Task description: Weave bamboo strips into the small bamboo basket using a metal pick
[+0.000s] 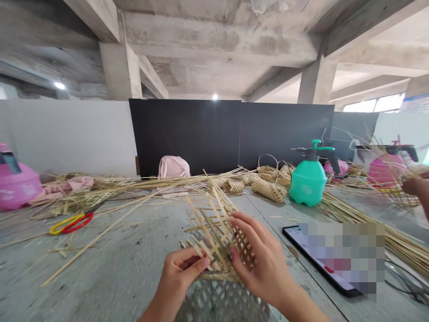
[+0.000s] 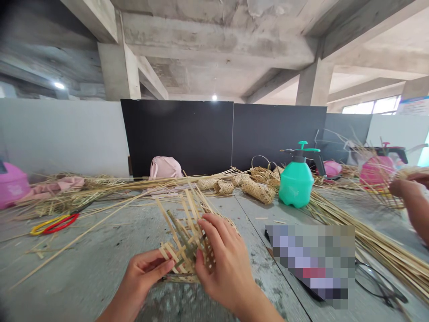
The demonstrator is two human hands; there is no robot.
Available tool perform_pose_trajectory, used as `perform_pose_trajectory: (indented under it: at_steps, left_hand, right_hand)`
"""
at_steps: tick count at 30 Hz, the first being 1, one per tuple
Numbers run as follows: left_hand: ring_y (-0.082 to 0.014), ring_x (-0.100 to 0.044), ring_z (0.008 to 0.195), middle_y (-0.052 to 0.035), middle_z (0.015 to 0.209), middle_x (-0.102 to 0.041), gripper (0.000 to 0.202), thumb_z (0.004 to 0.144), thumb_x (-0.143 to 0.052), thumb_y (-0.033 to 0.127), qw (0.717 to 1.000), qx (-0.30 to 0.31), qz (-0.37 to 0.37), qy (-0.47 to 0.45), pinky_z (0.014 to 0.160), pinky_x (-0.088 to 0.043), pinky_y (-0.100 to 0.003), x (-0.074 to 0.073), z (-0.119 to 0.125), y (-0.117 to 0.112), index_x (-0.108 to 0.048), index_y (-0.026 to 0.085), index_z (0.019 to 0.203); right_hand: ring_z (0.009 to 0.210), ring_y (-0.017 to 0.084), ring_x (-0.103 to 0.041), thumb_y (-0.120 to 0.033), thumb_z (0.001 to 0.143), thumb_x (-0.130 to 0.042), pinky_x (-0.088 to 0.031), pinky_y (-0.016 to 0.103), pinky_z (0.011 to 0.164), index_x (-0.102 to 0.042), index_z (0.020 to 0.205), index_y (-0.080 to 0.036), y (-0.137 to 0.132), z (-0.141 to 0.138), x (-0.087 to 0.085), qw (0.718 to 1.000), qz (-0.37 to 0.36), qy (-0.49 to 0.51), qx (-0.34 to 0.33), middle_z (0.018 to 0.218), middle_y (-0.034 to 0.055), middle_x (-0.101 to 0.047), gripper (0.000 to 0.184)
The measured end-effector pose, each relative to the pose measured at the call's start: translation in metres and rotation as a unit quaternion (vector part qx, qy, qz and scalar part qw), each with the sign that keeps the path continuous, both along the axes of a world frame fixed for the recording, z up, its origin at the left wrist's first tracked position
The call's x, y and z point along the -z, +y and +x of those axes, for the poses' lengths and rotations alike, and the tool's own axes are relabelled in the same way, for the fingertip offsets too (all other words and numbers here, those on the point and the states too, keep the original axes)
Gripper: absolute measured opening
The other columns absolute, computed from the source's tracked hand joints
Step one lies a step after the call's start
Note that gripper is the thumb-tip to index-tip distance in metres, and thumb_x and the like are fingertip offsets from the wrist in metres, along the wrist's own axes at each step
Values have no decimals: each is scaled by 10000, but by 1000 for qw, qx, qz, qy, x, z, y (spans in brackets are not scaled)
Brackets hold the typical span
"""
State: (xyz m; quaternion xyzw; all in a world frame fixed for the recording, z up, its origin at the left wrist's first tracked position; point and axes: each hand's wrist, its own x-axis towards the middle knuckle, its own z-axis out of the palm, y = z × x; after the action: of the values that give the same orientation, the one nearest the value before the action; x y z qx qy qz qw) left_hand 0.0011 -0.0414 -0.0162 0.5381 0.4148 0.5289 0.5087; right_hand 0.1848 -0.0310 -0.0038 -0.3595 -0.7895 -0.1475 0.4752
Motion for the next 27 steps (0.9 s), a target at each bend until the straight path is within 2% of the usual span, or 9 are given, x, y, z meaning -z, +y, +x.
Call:
perform_pose_trajectory:
  at_steps: [3,10,16,23,27]
  left_hand:
    - [-160,-557,618,-29,590,-651,177,579,-729,313,1000,-3,8,6,584,-419,-215,3,-1,1,-696,140,598]
    - [-148,-533,585,-36,595,-651,192,580,-727,318,999,-16,16,23,550,-406,-210,2,1,-2,-703,129,607]
    - [-137,-512,577,-29,583,-634,193,589,-717,315,999,-21,15,26,549,-399,-204,1,2,-5,-687,125,580]
    - [-113,-454,536,-1,519,-561,209,590,-716,316,999,-9,23,25,510,-368,-188,-1,5,-7,-659,130,514]
    - [-126,-492,573,-15,572,-617,184,583,-724,321,1000,-2,9,16,546,-390,-193,-2,4,-6,-696,139,574]
  right_hand:
    - [1064,259,-534,-191,747,-497,-472,418,847,-473,1135,-173,0,0,1,1000,-2,13,7,1161,134,-552,389]
    - [1139,282,-483,-291,695,-559,-424,467,920,-417,1245,-150,-2,-3,1,998,5,-30,46,1282,142,-483,586]
    - [1184,286,-448,-251,654,-526,-424,469,932,-421,1260,-140,-6,-7,-2,996,-8,-63,67,1329,133,-448,624]
    - [1193,286,-448,-201,609,-495,-439,459,938,-454,1242,-88,-4,-9,4,996,29,-50,74,1314,152,-465,645]
    - [1196,281,-445,-186,605,-487,-443,440,941,-472,1225,-51,-2,-9,6,994,43,-64,73,1300,173,-474,634]
